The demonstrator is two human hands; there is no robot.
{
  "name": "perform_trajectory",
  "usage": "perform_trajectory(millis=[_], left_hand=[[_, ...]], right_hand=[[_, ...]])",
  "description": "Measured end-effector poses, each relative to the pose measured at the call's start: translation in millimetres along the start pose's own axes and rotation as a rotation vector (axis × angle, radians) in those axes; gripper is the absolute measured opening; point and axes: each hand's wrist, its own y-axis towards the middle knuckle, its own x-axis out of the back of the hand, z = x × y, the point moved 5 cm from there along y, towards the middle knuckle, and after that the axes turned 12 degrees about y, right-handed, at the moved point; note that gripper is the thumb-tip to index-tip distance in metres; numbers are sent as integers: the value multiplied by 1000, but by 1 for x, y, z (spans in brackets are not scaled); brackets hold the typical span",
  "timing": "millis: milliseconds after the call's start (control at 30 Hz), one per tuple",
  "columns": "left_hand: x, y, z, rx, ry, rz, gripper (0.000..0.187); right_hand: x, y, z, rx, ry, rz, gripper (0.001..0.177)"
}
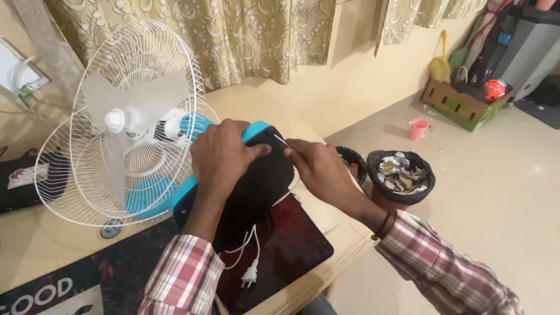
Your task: The person uses a screwdriver to tighten screws on the back of a small black and blue electronic device. They rotate the device to access different screw locations and continue securing the casing.
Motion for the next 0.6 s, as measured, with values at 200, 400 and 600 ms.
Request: perform_trajectory(millis=[200,400,600], left_hand=[[1,1,4,-29,-8,-46,45],[9,0,5,-38,-29,-38,48],[23,0,12,-19,-43,-6,52]], right_hand=[[-17,-4,-37,-770,1049,78,29],[-24,-16,-25,-918,1504,115,35],[-7,0,26,89,-26,-62,25]])
